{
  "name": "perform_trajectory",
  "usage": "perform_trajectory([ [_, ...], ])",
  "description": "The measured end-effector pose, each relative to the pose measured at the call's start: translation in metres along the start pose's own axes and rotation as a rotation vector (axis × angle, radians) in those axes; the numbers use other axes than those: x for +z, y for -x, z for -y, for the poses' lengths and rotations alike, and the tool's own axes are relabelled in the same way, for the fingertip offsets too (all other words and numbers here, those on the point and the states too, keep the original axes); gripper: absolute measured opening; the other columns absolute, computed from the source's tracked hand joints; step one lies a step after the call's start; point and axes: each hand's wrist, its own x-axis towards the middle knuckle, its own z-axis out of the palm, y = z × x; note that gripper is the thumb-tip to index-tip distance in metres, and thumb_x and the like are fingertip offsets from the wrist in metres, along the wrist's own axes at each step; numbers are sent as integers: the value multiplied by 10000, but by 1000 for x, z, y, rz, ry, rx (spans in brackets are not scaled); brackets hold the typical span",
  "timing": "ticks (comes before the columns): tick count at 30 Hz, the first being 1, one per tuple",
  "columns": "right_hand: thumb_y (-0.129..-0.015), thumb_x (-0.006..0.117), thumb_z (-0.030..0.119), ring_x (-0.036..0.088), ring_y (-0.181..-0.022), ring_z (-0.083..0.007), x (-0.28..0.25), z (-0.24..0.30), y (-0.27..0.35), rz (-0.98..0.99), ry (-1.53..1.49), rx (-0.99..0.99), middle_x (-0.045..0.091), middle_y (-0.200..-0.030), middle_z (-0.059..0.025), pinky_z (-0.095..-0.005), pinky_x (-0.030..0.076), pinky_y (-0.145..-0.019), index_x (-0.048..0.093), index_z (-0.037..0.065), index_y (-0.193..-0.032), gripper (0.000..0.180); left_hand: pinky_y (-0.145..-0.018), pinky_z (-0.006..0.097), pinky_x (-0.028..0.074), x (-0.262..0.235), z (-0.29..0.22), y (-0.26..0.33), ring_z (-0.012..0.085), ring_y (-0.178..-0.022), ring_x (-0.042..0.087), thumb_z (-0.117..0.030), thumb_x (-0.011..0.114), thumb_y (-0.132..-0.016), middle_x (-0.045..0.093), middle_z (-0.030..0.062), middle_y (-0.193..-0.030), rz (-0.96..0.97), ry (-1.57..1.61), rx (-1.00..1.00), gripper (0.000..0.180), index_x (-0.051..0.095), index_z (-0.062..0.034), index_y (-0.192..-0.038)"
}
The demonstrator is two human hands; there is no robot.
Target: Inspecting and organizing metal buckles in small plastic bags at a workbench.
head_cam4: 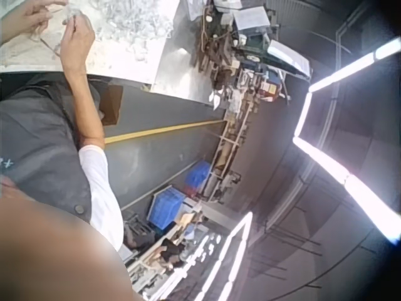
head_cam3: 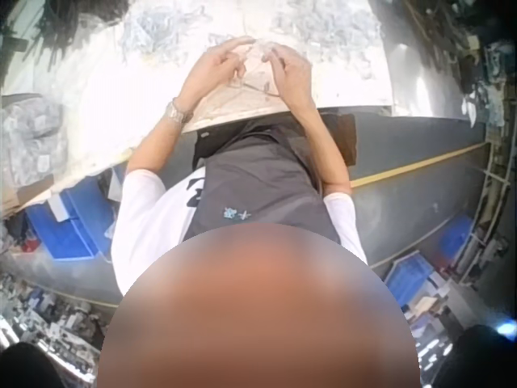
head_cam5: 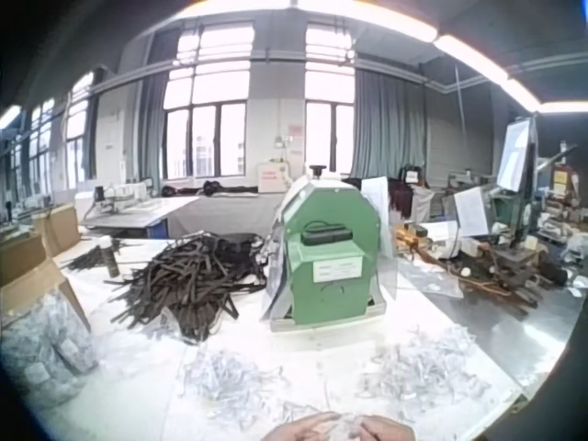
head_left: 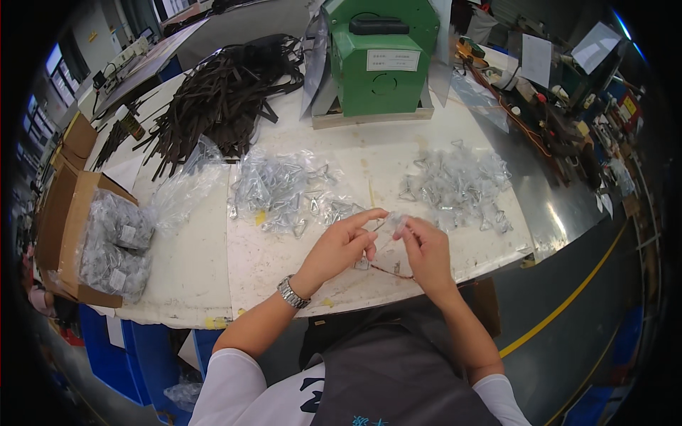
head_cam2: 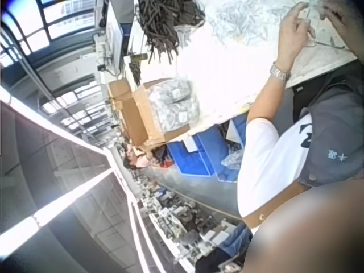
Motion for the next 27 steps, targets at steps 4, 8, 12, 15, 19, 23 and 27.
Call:
perform_trajectory([
  [4, -1000, 644, 67, 715, -856, -383, -30, -41, -52, -308, 565, -308, 681, -1236, -157, -431, 575, -726, 674, 28, -1252, 257, -509, 178, 333, -25, -6, -3, 2, -560, 416, -131, 568, -1089, 621, -30, -740, -254, 149, 30, 287, 669, -33, -1340],
  [8, -963, 720, 158, 719, -937, -402, -3, -10, -54, -5, 553, -162, 579, -1360, -207, -469, 597, -727, 642, -4, -1248, 337, -489, 167, 306, -38, -7, -8, 0, -540, 398, -144, 568, -1096, 602, -37, -728, -363, 250, 50, 236, 701, -15, -1241],
  [12, -939, 736, 162, 703, -934, -387, 68, -30, -54, 156, 482, -86, 602, -1201, -186, -470, 582, -743, 646, 20, -1109, 240, -477, 181, 309, -38, 1, -9, 6, -531, 418, -160, 583, -1086, 616, -35, -719, -360, 225, 67, 224, 737, -18, -1167],
  [15, -914, 730, 123, 690, -923, -377, 74, -39, -60, 189, 369, -69, 609, -1076, -160, -472, 570, -765, 643, 35, -1023, 166, -485, 175, 311, -37, 1, -11, 5, -536, 424, -153, 580, -1088, 618, -34, -729, -341, 199, 53, 222, 741, -16, -1157],
  [19, -869, 710, 57, 674, -916, -373, 63, -49, -51, 172, 338, -85, 627, -943, -145, -475, 560, -781, 632, 26, -964, 127, -498, 175, 313, -37, 0, -10, 7, -548, 424, -143, 582, -1088, 625, -32, -737, -329, 176, 19, 217, 742, -13, -1154],
  [23, -886, 695, 30, 689, -847, -343, 42, -41, -32, 113, 239, -77, 644, -898, -150, -442, 564, -750, 595, 20, -948, 118, -514, 182, 350, -39, 8, -10, 13, -567, 455, -154, 608, -1074, 655, -23, -776, -330, 74, 96, 215, 744, -9, -1158],
  [27, -964, 645, -2, 715, -785, -160, 28, -42, -25, 197, -367, 294, 646, -861, -57, -303, 581, -737, 546, 13, -958, 100, -586, 224, 440, -28, 22, -14, 43, -639, 546, -196, 674, -1042, 701, 2, -847, -423, -332, 148, 314, 686, -26, -1306],
])
